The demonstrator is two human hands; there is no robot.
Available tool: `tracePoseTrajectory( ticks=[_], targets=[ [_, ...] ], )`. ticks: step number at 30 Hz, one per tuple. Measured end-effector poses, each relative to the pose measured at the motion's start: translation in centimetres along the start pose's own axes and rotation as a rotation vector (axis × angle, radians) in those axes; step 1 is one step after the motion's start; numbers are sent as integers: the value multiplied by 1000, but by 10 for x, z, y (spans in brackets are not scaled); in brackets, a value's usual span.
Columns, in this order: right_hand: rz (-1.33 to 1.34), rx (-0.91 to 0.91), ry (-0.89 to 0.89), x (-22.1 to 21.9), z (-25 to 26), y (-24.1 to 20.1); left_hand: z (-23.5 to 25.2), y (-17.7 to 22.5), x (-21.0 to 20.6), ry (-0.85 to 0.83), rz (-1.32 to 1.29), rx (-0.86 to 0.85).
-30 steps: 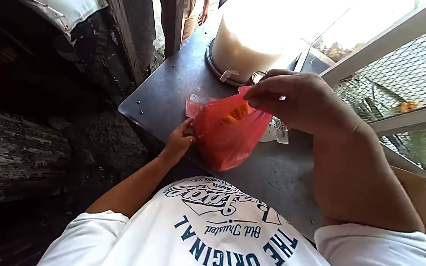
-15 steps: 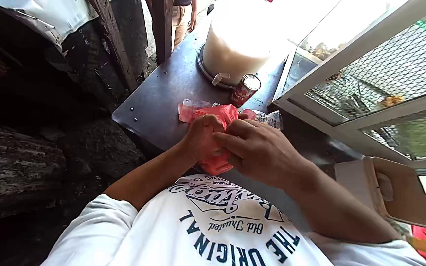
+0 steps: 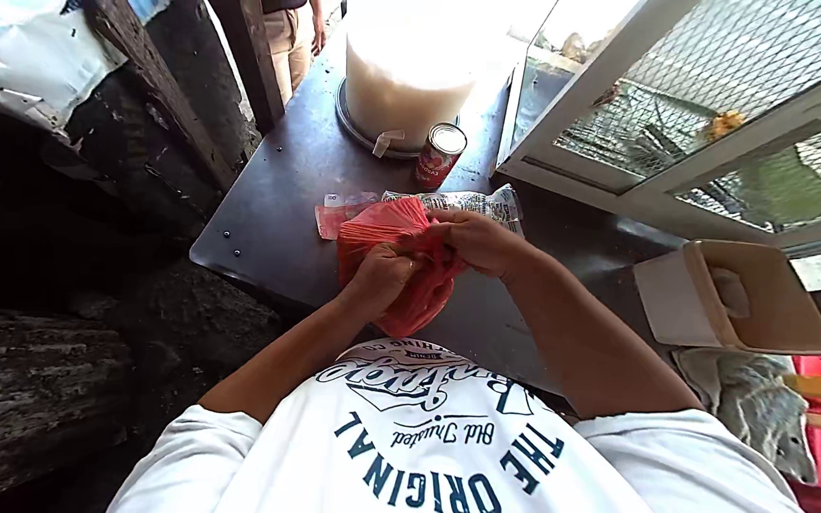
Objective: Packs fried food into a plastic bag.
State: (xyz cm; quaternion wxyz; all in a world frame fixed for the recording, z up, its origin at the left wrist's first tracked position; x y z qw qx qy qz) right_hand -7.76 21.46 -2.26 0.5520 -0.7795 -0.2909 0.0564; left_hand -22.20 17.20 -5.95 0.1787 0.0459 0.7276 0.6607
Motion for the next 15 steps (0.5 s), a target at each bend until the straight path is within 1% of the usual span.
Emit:
tracePoseTrajectory(
  ticks=[2, 3, 5, 7, 9, 11, 15],
  targets=[
    [52, 33, -128, 4, 2, 5, 2, 5, 6, 35, 194, -35],
    [58, 29, -163, 5, 2, 5, 2, 7, 8, 54, 317, -63],
    [27, 33, -204, 3, 1, 4, -1, 13, 9, 86, 569, -170],
    [-23, 42, -226, 0, -3, 1, -3, 17, 6, 108, 742, -294],
    [-47, 39, -241, -1, -5, -2, -3, 20, 5, 94, 821, -360],
    [-46, 42, -231, 1, -6, -4, -4, 21, 7, 89, 850, -387],
    [-59, 102, -121, 7, -8, -8, -10, 27, 16, 49, 927, -362]
  ],
)
Point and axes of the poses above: each hand's wrist, its own z-axis towards the middle knuckle, its own x-axis out of the back of the hand, y = z × x, the point moved 4 cm from there along z, towards the middle knuckle, and after that the axes turned 1 degree about y, right-handed, at the moved point
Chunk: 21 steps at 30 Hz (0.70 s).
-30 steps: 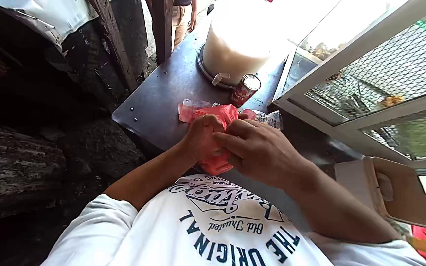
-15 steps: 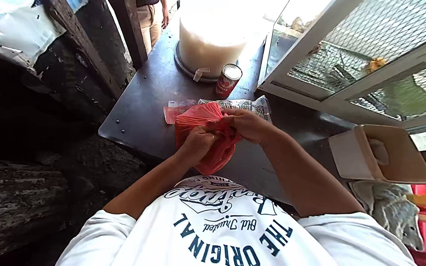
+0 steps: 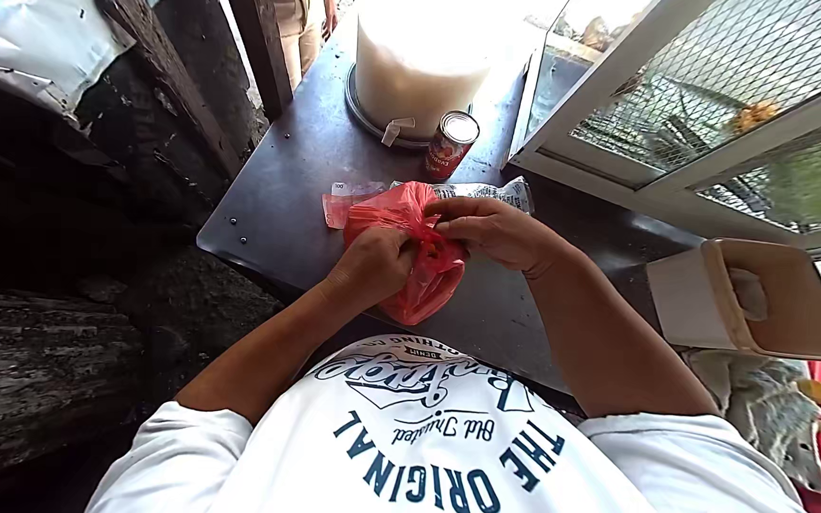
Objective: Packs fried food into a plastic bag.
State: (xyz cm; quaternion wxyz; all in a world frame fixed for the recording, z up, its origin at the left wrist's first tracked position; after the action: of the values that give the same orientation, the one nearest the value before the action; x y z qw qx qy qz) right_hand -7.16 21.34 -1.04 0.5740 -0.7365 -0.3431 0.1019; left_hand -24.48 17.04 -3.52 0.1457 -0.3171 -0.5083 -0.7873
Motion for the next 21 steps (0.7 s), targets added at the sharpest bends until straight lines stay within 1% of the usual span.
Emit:
tracePoseTrajectory(
  ticks=[3, 6, 8, 11, 13, 15, 17, 18, 20, 21],
  targets=[
    [-208, 108, 138, 3, -3, -7, -9, 0, 13, 1, 60, -75],
    [-346, 220, 247, 8, -2, -11, -15, 2, 26, 36, 125, -226],
    [-372, 285, 286, 12, -2, -12, -15, 4, 36, -26, 132, -288],
    [-379, 344, 331, 19, 3, -1, -14, -12, 44, -214, 42, -253],
    [-343, 306, 376, 27, 11, 22, -18, -38, 44, -328, -30, -168],
    [-273, 241, 386, 33, 18, 42, -24, -58, 46, -365, -65, -91],
    [-241, 177, 369, 34, 23, 43, -26, -60, 50, -330, -60, -78],
    [-271, 129, 353, 34, 25, 36, -27, -58, 51, -291, -52, -80],
    [-461, 91, 375, 38, 33, 9, -26, -55, 50, -182, -67, -58],
    [-624, 122, 403, 38, 41, -11, -27, -57, 48, -106, -90, -32]
  ],
)
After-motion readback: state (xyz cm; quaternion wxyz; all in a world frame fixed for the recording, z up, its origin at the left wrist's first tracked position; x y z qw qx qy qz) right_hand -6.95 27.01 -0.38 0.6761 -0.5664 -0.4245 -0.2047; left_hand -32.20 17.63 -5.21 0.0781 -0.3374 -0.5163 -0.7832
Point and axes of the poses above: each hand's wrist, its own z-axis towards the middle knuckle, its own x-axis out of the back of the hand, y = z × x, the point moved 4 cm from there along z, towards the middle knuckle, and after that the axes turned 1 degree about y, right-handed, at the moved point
